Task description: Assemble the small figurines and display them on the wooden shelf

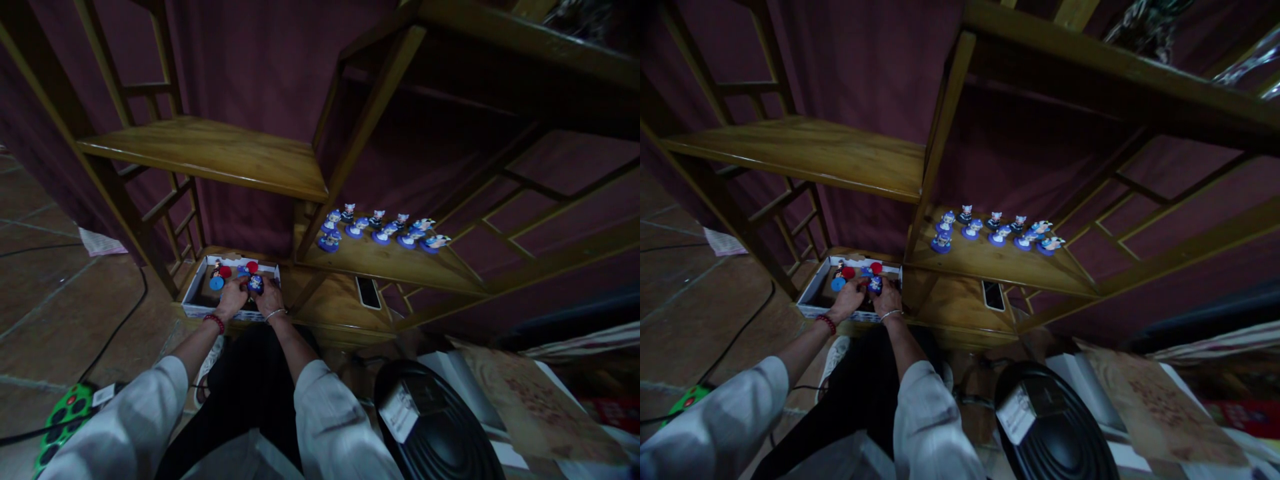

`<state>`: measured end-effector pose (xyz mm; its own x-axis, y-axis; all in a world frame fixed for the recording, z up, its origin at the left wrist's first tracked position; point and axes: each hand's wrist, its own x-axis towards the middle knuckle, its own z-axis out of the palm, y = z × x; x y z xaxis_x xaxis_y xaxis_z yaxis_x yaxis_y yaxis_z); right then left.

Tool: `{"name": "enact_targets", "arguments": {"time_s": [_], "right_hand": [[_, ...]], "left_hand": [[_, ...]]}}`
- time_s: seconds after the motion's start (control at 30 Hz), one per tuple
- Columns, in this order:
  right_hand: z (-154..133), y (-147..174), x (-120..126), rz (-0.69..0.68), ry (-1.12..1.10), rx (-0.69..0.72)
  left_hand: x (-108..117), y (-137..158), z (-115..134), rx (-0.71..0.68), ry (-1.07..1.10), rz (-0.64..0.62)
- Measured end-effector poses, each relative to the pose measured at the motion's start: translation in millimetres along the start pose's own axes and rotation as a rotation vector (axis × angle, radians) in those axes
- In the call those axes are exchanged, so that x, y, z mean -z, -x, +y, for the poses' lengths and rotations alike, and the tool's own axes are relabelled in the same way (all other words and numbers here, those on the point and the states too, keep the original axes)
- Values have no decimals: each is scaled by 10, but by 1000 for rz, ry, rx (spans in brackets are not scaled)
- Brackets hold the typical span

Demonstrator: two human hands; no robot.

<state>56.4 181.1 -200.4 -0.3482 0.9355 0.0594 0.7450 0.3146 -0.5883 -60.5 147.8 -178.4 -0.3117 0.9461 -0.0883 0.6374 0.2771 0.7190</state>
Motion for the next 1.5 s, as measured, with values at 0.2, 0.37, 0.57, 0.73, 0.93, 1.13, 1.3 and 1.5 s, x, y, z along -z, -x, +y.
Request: {"name": "enact_targets", "arguments": {"time_s": [0.2, 0.37, 0.57, 0.73, 0.93, 1.13, 1.3, 1.5], "right_hand": [[-14, 6, 3, -17, 16, 2], [-29, 12, 19, -29, 26, -9], [-15, 17, 17, -43, 7, 15], [-9, 23, 21, -34, 21, 55], [10, 7, 21, -21, -13, 63], [-9, 11, 59, -22, -45, 63], [-39, 16, 83, -21, -66, 22], [-55, -3, 85, -31, -81, 1]], "left_hand": [[-27, -29, -55, -12, 25, 27], [-24, -29, -46, -2, 15, 29], [-36, -28, -58, 15, 20, 11], [-27, -14, -69, -7, 51, -15], [-38, -17, -72, 18, 101, 2], [-35, -6, -62, 0, 129, -23], [-22, 21, -56, -4, 158, -22], [-3, 21, -79, -17, 235, -23]]}}
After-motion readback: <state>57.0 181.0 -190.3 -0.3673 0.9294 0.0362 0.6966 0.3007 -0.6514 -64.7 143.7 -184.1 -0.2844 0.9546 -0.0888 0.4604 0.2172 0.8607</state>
